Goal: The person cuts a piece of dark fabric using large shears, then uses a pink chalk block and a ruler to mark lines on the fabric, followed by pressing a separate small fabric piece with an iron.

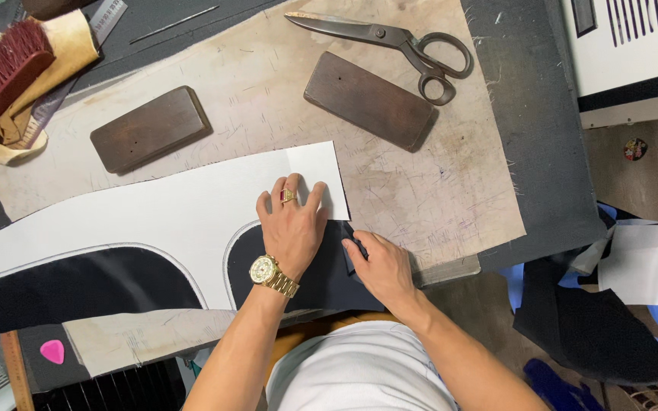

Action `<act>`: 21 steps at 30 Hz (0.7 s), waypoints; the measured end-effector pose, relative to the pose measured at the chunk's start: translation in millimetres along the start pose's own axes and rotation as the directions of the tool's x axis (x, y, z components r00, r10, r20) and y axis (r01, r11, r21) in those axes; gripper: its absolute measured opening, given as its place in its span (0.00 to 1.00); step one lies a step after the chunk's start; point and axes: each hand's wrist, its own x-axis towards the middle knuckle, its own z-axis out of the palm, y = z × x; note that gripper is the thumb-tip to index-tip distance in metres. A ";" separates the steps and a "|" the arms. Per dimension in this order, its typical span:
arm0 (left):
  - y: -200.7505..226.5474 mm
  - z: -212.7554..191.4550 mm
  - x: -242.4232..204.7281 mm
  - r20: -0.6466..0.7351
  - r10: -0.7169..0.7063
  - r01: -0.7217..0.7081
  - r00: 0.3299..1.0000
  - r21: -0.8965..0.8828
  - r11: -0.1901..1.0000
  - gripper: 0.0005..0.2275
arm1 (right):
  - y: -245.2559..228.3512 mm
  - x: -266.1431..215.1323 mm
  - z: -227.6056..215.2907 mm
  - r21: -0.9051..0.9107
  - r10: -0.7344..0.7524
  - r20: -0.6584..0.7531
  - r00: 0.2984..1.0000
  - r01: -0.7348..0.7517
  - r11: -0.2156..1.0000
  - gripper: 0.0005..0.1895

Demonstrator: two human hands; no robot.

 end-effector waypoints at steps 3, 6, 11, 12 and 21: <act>-0.5 6.1 0.2 0.058 -0.007 0.005 0.998 0.033 0.999 0.19 | 1.3 -0.4 1.0 -0.009 -0.005 -0.007 1.000 0.005 1.000 0.20; -1.7 -0.8 2.1 0.083 -0.006 0.005 0.996 0.011 1.000 0.19 | 2.2 0.4 2.2 -0.028 -0.006 -0.015 1.000 0.006 1.000 0.20; -32.5 2.0 -2.7 0.031 -0.005 0.007 1.000 -0.048 0.999 0.14 | -1.3 1.6 -2.9 0.046 0.032 0.002 0.999 -0.032 0.998 0.20; -43.0 8.1 -5.3 -0.010 -0.032 0.031 0.999 -0.072 0.997 0.14 | -1.0 2.0 -2.9 0.063 0.053 0.000 0.999 -0.053 0.997 0.20; -141.2 -15.4 -37.2 -0.116 -0.135 0.142 0.984 0.051 0.989 0.14 | 0.0 21.3 -35.9 -0.138 -0.037 -0.152 0.988 0.016 0.990 0.17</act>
